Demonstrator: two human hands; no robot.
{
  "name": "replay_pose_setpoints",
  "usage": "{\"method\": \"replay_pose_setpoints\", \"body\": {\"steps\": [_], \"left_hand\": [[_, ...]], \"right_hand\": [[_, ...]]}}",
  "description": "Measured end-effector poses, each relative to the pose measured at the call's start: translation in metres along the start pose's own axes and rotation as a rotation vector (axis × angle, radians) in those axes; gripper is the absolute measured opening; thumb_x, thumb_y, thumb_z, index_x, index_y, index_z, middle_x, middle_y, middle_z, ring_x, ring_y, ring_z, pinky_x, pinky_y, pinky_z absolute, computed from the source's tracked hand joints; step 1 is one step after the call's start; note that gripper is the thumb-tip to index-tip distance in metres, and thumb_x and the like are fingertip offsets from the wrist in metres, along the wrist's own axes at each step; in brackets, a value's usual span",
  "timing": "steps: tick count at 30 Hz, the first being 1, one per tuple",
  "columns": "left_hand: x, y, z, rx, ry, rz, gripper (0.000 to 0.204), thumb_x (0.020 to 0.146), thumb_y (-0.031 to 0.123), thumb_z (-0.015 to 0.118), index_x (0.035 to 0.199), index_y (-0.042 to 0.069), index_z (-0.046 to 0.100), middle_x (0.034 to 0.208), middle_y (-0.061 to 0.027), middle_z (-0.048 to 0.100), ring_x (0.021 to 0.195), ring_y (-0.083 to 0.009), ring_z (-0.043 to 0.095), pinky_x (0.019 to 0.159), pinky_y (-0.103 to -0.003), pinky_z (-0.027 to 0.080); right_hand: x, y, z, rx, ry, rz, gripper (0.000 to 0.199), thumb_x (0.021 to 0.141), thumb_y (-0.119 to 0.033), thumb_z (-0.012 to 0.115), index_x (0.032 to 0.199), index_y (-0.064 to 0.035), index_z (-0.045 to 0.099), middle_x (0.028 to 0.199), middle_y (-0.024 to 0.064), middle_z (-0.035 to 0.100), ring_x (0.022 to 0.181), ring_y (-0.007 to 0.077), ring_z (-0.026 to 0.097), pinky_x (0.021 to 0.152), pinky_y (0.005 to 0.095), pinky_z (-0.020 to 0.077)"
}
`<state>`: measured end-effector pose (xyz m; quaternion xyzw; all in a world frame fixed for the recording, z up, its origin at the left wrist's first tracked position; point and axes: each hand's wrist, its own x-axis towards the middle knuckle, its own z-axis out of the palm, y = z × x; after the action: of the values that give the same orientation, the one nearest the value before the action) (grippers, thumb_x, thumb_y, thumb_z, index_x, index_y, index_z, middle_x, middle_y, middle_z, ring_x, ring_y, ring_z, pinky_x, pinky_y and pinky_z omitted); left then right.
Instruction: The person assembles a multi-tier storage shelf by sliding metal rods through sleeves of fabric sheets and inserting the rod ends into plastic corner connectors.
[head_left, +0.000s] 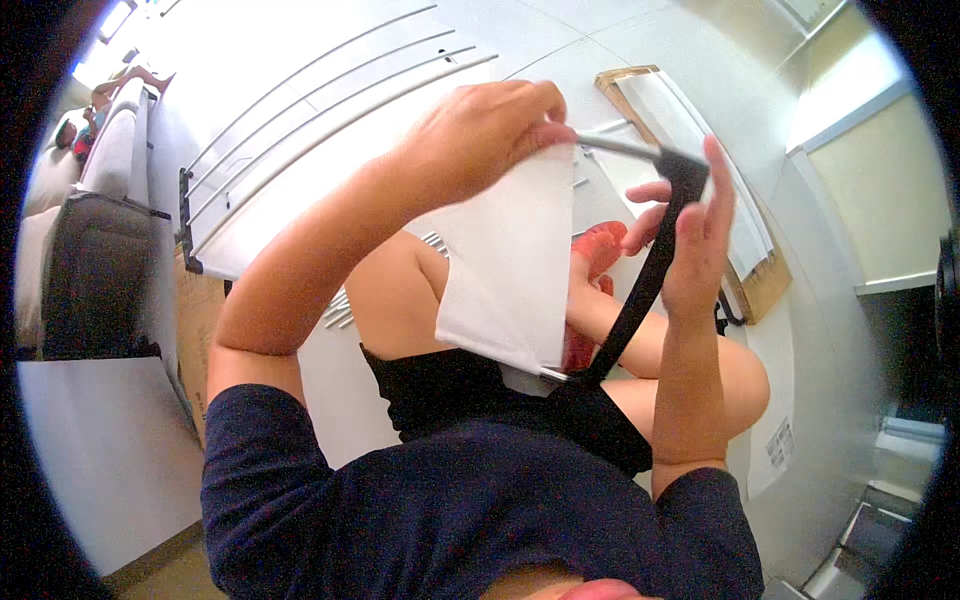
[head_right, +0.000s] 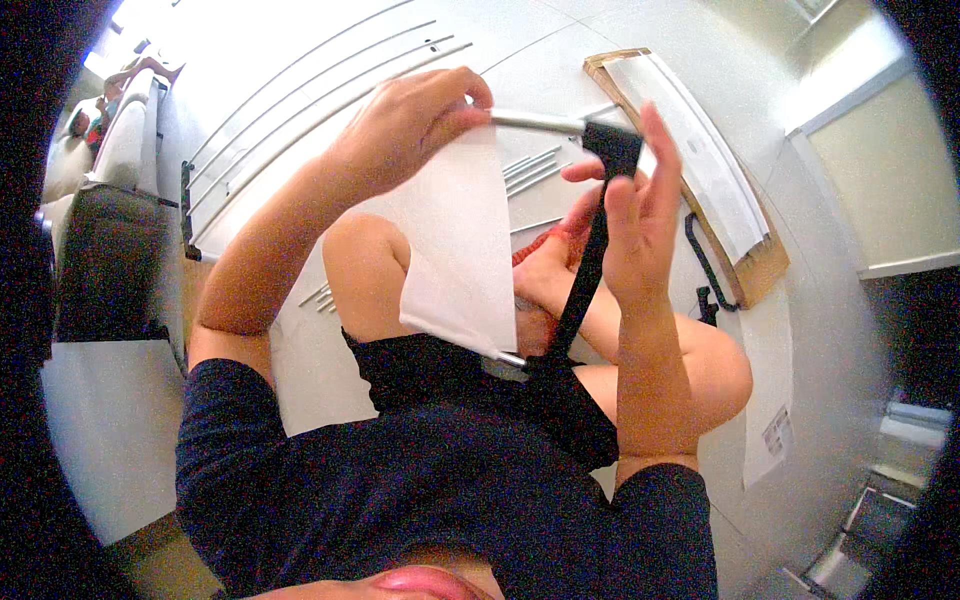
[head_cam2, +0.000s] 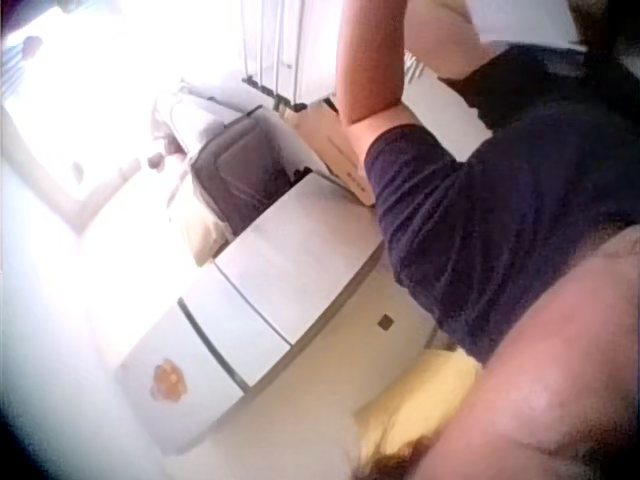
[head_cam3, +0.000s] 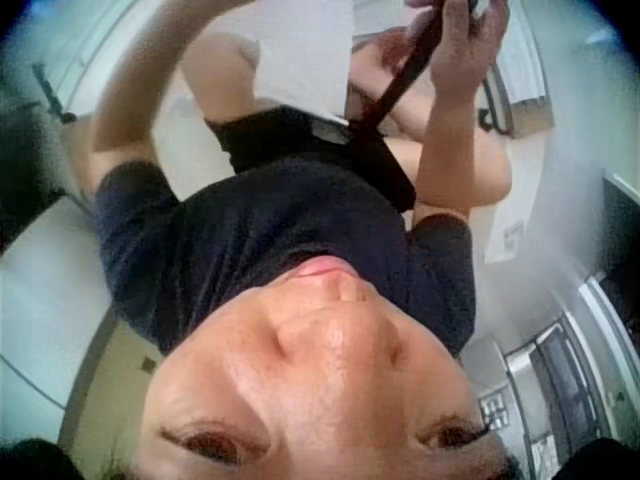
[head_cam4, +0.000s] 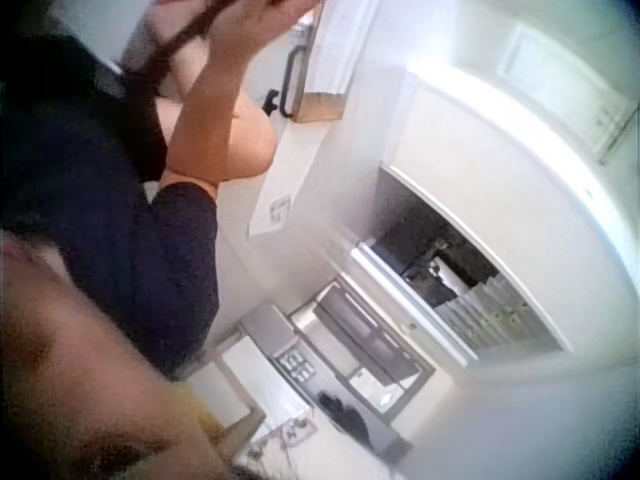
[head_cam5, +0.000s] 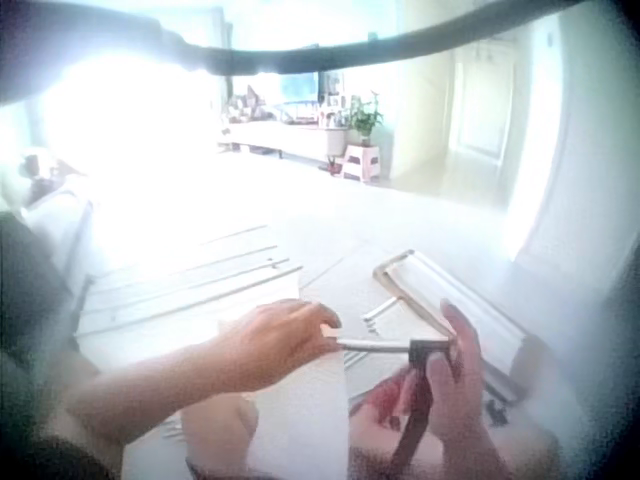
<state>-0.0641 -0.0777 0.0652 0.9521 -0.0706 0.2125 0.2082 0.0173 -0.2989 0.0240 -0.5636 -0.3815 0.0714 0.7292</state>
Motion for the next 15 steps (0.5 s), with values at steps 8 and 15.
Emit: {"method": "replay_pose_setpoints", "body": {"steps": [8,15], "left_hand": [[-0.010,0.002,-0.021,0.211,-0.235,-0.053,0.021,0.093,0.026,0.047,0.095,0.006,0.054,0.080,-0.0144,0.059,0.076,-0.0337,0.059,0.068,-0.042,0.046],[0.000,0.025,0.000,0.230,-0.247,0.023,0.020,0.091,0.028,0.050,0.089,0.009,0.052,0.076,-0.0111,0.059,0.074,-0.0329,0.060,0.063,-0.044,0.045]], "right_hand": [[0.000,-0.010,-0.004,-0.085,0.095,0.083,0.032,0.096,-0.024,0.047,0.118,-0.0010,0.050,0.066,0.0066,0.058,0.046,0.0068,0.048,0.042,0.0208,0.0397],[0.000,-0.005,0.020,-0.249,-0.017,0.101,0.024,0.096,-0.025,0.046,0.098,-0.0018,0.051,0.059,0.0027,0.053,0.048,0.0073,0.051,0.042,0.0220,0.0391]]}}
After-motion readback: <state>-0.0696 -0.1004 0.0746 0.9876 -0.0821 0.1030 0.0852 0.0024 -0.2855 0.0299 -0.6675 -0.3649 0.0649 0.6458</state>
